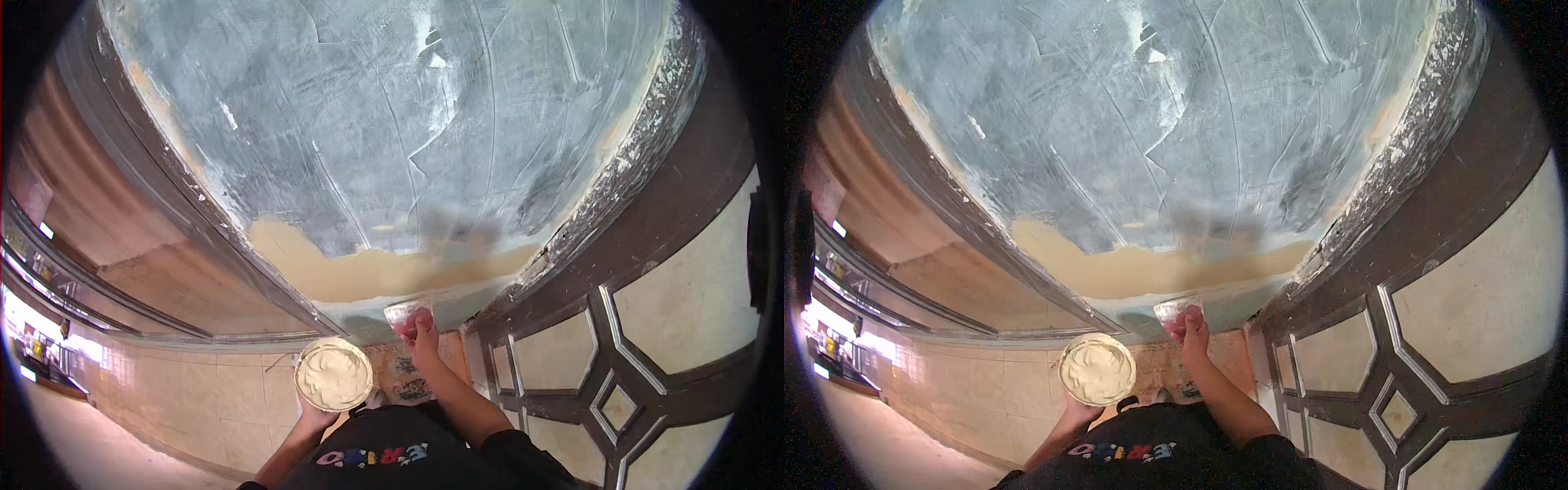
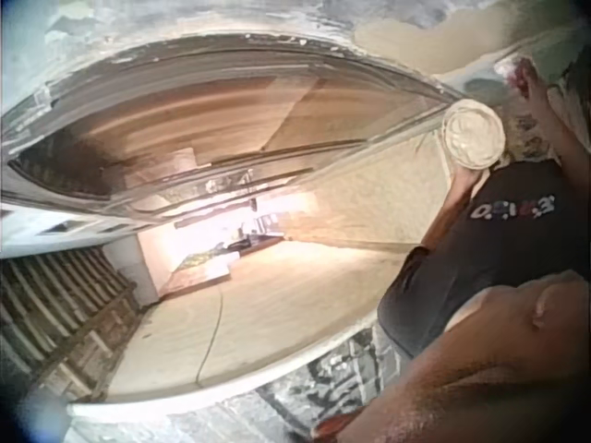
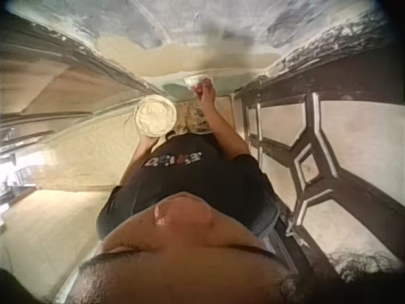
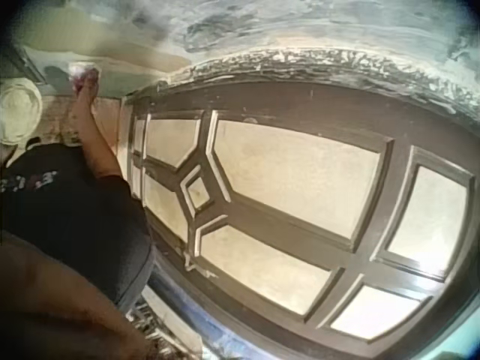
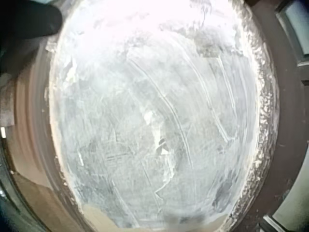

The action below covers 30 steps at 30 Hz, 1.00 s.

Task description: The person applies putty to a wall above a doorway using a putty knife, taking the putty from a bowl and spreading it onto the wall surface.

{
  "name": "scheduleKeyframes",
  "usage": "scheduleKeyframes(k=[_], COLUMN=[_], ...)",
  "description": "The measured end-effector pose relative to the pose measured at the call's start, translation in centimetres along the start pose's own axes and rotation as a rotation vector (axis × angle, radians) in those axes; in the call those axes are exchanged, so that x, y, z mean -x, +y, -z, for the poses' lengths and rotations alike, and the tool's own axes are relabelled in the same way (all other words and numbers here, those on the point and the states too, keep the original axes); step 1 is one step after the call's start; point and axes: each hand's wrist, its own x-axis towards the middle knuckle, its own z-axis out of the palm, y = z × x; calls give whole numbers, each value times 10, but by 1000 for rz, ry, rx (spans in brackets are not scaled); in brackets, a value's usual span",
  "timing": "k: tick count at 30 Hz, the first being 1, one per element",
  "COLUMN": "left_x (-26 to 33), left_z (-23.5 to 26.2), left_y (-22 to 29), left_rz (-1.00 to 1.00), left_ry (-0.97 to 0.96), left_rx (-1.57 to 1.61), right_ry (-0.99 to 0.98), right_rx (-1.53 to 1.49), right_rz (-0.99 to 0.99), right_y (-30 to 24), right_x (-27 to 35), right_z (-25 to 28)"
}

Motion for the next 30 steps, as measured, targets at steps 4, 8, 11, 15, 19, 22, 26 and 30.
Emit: scheduleKeyframes(k=[4, 8, 11, 15, 19, 22, 26, 30], left_x=[-3, -13, -19, -16, -15, -15, -15, -9], left_z=[20, 25, 41, 47, 60, 66, 73, 83], left_y=[-18, -17, -23, -20, -24, -16, -17, -30], left_rz=[5, 44, -6, 237, 263, 163, 122, 251], left_ry=[-33, 62, 10, 158, 206, 103, 56, 134], left_rx=[-197, -185, -268, 257, 300, 61, 35, 318], right_ry=[-111, -297, -321, -374, -369, -340, -337, -190], right_rx=[-163, -240, -276, -321, -315, -290, -255, -136], right_rz=[86, 137, 139, 152, 146, 168, 180, 130], right_y=[-35, -63, -69, -61, -53, -52, -47, -10], right_x=[39, 56, 73, 77, 77, 77, 69, 45], right_z=[-59, -100, -125, -144, -150, -157, -161, -137])
